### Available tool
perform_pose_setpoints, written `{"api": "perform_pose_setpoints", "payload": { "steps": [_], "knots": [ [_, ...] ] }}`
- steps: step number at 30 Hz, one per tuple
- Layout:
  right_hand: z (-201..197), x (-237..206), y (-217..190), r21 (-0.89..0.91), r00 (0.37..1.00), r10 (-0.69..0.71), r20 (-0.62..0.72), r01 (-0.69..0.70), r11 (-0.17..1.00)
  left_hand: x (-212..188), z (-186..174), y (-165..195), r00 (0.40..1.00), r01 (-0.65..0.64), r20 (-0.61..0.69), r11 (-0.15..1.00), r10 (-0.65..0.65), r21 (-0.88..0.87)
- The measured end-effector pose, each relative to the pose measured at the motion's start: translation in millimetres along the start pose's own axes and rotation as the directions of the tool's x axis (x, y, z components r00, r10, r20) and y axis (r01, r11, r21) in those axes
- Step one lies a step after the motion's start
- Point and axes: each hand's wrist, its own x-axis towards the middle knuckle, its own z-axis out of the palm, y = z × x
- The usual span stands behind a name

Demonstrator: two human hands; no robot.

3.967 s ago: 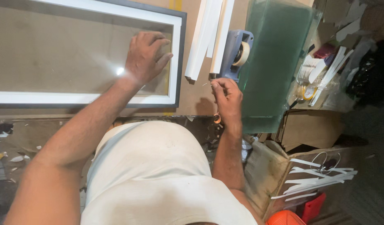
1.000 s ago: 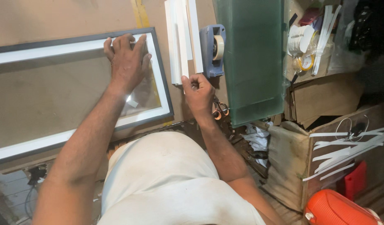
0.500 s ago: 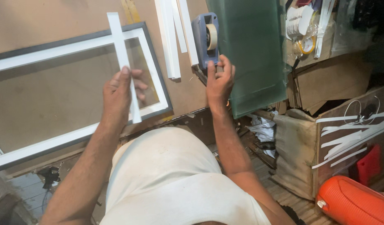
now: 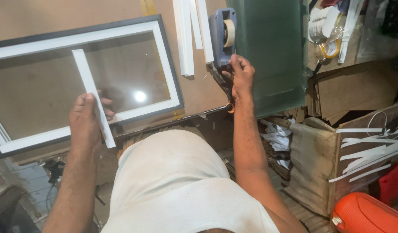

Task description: The person assembles a picture frame on a workbench: they position the glass inside the black frame, align the white mat over it, press the backing into place, run tape along the frame edges with a tape dispenser, and press the frame edges to seat them. At the end they lift the finished frame and carry it across the workshop to set it down.

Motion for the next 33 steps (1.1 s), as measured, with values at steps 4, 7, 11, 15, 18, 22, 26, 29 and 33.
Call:
{"api": "perform_pose_setpoints", "payload": {
  "steps": [4, 7, 11, 15, 18, 22, 26, 29, 33],
  "knots": [
    [2.3, -16.2, 18.6, -0.148, 0.963, -0.267, -0.028, 0.260, 0.954, -11.5, -38.2, -3.7, 0.983, 0.061, -0.171, 0.996, -0.072, -0.066],
    [6.0, -17.4, 26.2, -0.257, 0.934, -0.357, -0.009, 0.343, 0.903, -23.9, -62.2, -8.1, 0.971, 0.059, -0.227, 0.997, -0.070, -0.057],
    [10.7, -17.6, 34.0, -0.494, 0.825, -0.565, -0.009, 0.487, 0.720, -36.2, -84.7, -12.8, 0.957, 0.056, -0.284, 0.997, -0.067, -0.047],
    [6.3, -19.4, 36.8, -0.683, 0.798, -0.602, 0.039, 0.461, 0.567, -44.6, -104.0, -12.7, 0.937, 0.037, -0.349, 0.996, -0.008, 0.076],
    [-1.0, -24.7, 34.0, -0.887, 0.719, -0.620, 0.315, 0.455, 0.077, -47.1, -115.9, -7.8, 0.941, -0.007, -0.336, 0.998, 0.029, 0.066],
    [22.0, -68.8, 34.0, -0.855, 0.767, -0.616, 0.180, 0.432, 0.288, -44.2, -131.6, 10.3, 0.948, -0.038, -0.309, 0.993, 0.070, 0.109],
    [105.4, -143.8, 38.6, -0.586, 0.967, -0.223, 0.121, 0.251, 0.770, -33.8, -149.2, 35.5, 0.969, -0.042, -0.237, 0.993, 0.068, 0.112],
    [191.6, -201.2, 51.9, -0.402, 0.891, -0.136, 0.432, 0.326, 0.856, -22.1, -171.4, 51.8, 0.984, -0.097, -0.138, 0.990, 0.111, 0.103],
    [311.3, -266.9, 83.0, -0.204, 0.704, -0.110, 0.701, 0.346, 0.916, -3.4, -218.3, 67.4, 0.989, -0.146, 0.015, 0.987, 0.146, 0.072]
  ]
}}
